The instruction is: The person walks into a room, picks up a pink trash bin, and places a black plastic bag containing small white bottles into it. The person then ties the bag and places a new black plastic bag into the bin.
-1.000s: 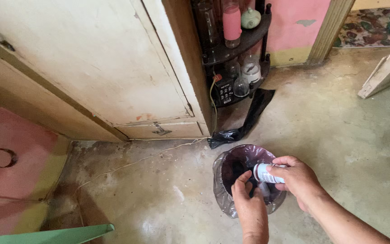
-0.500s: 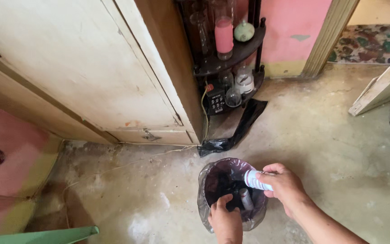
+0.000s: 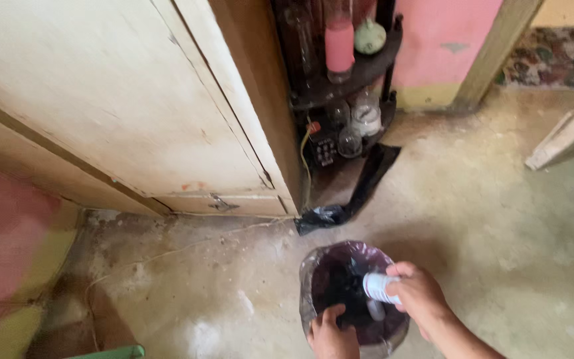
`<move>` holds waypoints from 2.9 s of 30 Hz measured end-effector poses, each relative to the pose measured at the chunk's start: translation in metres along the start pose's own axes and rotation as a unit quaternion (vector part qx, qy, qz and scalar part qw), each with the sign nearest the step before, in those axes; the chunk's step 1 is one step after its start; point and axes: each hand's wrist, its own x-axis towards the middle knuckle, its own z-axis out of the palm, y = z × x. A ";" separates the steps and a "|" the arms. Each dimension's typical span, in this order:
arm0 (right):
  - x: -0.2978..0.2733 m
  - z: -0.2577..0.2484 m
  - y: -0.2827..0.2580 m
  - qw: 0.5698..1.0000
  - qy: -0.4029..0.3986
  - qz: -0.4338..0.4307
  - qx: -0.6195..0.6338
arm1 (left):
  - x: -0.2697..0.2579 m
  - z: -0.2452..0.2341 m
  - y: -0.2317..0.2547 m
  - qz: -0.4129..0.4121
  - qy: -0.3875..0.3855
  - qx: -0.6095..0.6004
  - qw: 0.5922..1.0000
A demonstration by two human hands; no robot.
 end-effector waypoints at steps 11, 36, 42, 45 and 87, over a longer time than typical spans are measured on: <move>0.061 0.035 0.030 0.995 0.008 -0.034 -0.089 | 0.017 -0.024 0.033 0.063 0.054 -0.059 0.995; 0.100 -0.002 0.072 0.916 0.125 -0.110 -0.364 | -0.004 -0.045 0.028 -0.091 0.032 -0.003 0.995; 0.115 -0.007 0.114 0.966 0.037 0.056 -0.249 | -0.001 -0.030 0.004 -0.125 0.034 -0.065 0.989; 0.108 -0.005 0.114 0.982 0.027 0.087 -0.165 | 0.001 -0.022 -0.002 -0.157 -0.001 -0.063 0.986; 0.143 0.024 0.128 0.999 -0.005 0.028 0.021 | 0.018 -0.038 -0.029 -0.242 0.129 -0.122 0.954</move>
